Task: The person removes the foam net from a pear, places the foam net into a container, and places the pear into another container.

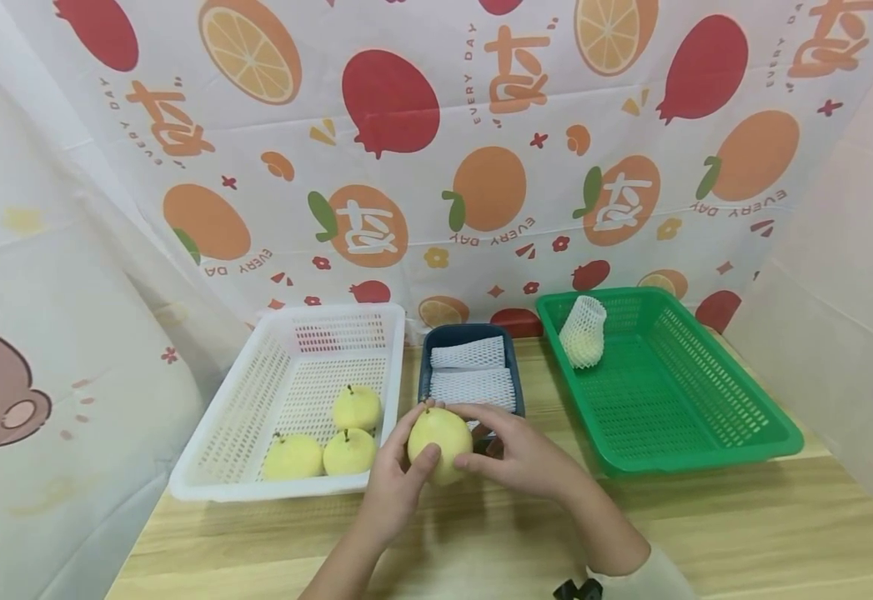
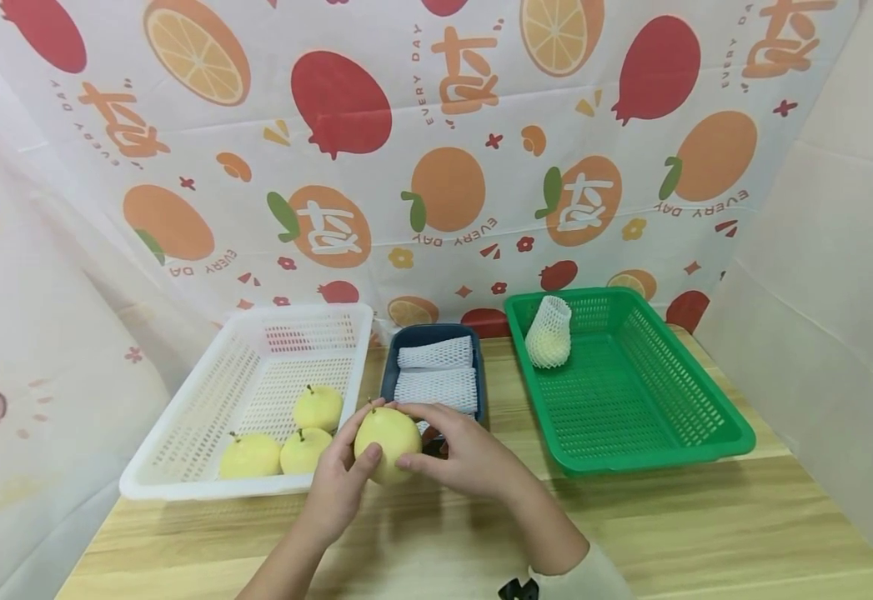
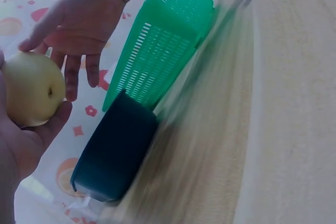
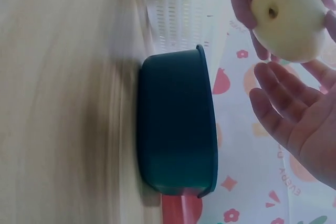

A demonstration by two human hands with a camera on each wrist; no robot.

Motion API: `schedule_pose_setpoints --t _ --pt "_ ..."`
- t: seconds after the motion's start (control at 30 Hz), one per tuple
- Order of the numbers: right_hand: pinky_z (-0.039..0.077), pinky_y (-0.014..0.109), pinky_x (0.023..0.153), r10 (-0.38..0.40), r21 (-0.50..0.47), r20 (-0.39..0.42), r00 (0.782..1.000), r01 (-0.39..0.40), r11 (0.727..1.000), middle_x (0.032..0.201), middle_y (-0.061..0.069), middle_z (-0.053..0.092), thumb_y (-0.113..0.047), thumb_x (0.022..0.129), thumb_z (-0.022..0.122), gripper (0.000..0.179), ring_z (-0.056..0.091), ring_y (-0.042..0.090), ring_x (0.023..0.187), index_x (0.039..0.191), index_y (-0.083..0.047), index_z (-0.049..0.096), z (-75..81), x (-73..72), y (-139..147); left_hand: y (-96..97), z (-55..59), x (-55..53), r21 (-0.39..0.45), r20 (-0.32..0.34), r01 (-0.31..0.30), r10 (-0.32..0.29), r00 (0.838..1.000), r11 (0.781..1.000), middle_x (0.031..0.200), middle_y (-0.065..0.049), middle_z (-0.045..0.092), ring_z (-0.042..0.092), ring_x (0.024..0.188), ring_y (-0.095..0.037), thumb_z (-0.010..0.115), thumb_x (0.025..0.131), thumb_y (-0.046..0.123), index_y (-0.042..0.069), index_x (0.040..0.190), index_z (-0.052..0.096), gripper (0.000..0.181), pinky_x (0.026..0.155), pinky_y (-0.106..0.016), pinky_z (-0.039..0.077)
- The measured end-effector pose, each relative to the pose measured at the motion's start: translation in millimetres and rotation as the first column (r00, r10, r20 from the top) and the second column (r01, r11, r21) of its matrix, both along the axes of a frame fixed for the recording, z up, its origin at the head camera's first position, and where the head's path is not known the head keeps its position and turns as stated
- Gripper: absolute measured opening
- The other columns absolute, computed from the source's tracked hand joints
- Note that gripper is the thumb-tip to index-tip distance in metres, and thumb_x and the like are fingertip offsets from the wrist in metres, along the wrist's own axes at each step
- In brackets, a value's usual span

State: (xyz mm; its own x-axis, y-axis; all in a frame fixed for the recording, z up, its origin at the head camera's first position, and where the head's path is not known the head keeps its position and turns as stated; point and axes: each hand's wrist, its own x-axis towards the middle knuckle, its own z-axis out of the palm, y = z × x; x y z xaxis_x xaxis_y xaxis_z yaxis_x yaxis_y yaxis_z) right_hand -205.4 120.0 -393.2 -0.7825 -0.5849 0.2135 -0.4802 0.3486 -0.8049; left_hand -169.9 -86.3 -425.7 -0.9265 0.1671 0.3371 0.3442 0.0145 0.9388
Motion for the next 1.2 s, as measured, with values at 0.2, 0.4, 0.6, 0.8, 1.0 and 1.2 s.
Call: schedule_pose_setpoints --t 0.2,0.4,0.6,0.8,1.0,1.2 --pt "0.058 0.033 0.074 0.025 -0.032 -0.009 1.0 -0.026 0.999 0.132 -0.016 0.056 -0.041 0.089 0.072 0.062 0.063 0.01 0.094 0.144 -0.042 0.042 -1.4 1.9 -5 -0.8 5.3 1.8 0.054 0.015 0.036 -0.037 0.999 0.998 0.154 -0.013 0.039 0.042 0.137 -0.004 0.052 0.099 0.006 0.005 0.15 0.034 0.054 0.103 -0.021 0.044" --pt "0.059 0.036 0.076 0.022 -0.079 -0.046 0.999 -0.025 0.997 0.128 -0.012 0.059 -0.037 0.087 0.075 0.063 0.064 0.011 0.093 0.143 -0.038 0.045 -2.5 3.6 -7 -1.0 11.1 4.8 0.076 0.011 0.061 -0.062 0.998 0.995 0.154 -0.014 0.038 0.043 0.136 -0.006 0.052 0.099 0.005 0.005 0.15 0.035 0.054 0.103 -0.022 0.044" --pt "0.058 0.032 0.081 0.013 -0.119 -0.059 0.998 -0.02 0.993 0.13 -0.01 0.057 -0.034 0.087 0.076 0.061 0.064 0.011 0.096 0.14 -0.034 0.047 -2.5 5.8 -9 -1.1 16.9 7.1 0.009 0.036 0.059 -0.059 0.998 0.998 0.155 -0.013 0.036 0.042 0.137 -0.012 0.053 0.099 0.009 0.008 0.15 0.034 0.055 0.103 -0.02 0.044" --pt "0.055 0.03 0.091 -0.038 -0.135 -0.125 0.991 0.021 0.991 0.128 -0.011 0.056 -0.031 0.084 0.078 0.06 0.06 0.014 0.108 0.137 -0.033 0.051 -7.1 6.8 -12 1.6 23.0 9.3 -0.067 0.068 0.009 -0.005 0.998 0.998 0.151 -0.007 0.042 0.051 0.127 -0.022 0.059 0.098 0.015 0.016 0.147 0.039 0.054 0.095 -0.026 0.052" --pt "0.055 0.029 0.091 -0.093 -0.161 -0.134 0.987 0.071 0.984 0.129 -0.007 0.053 -0.029 0.081 0.08 0.059 0.055 0.013 0.112 0.135 -0.029 0.053 -9.6 8.7 -17 3.2 26.0 10.5 -0.114 0.125 -0.07 0.085 0.989 0.991 0.143 -0.007 0.049 0.057 0.116 -0.024 0.065 0.095 0.023 0.023 0.143 0.043 0.053 0.086 -0.028 0.055" --pt "0.053 0.029 0.094 -0.096 -0.176 -0.165 0.982 0.067 0.982 0.13 -0.002 0.051 -0.029 0.081 0.081 0.06 0.051 0.016 0.119 0.134 -0.027 0.053 -10.2 9.8 -21 2.8 25.7 9.5 -0.075 0.179 -0.093 0.105 0.978 0.993 0.139 -0.008 0.047 0.062 0.105 -0.026 0.073 0.089 0.022 0.031 0.138 0.048 0.056 0.076 -0.031 0.058"
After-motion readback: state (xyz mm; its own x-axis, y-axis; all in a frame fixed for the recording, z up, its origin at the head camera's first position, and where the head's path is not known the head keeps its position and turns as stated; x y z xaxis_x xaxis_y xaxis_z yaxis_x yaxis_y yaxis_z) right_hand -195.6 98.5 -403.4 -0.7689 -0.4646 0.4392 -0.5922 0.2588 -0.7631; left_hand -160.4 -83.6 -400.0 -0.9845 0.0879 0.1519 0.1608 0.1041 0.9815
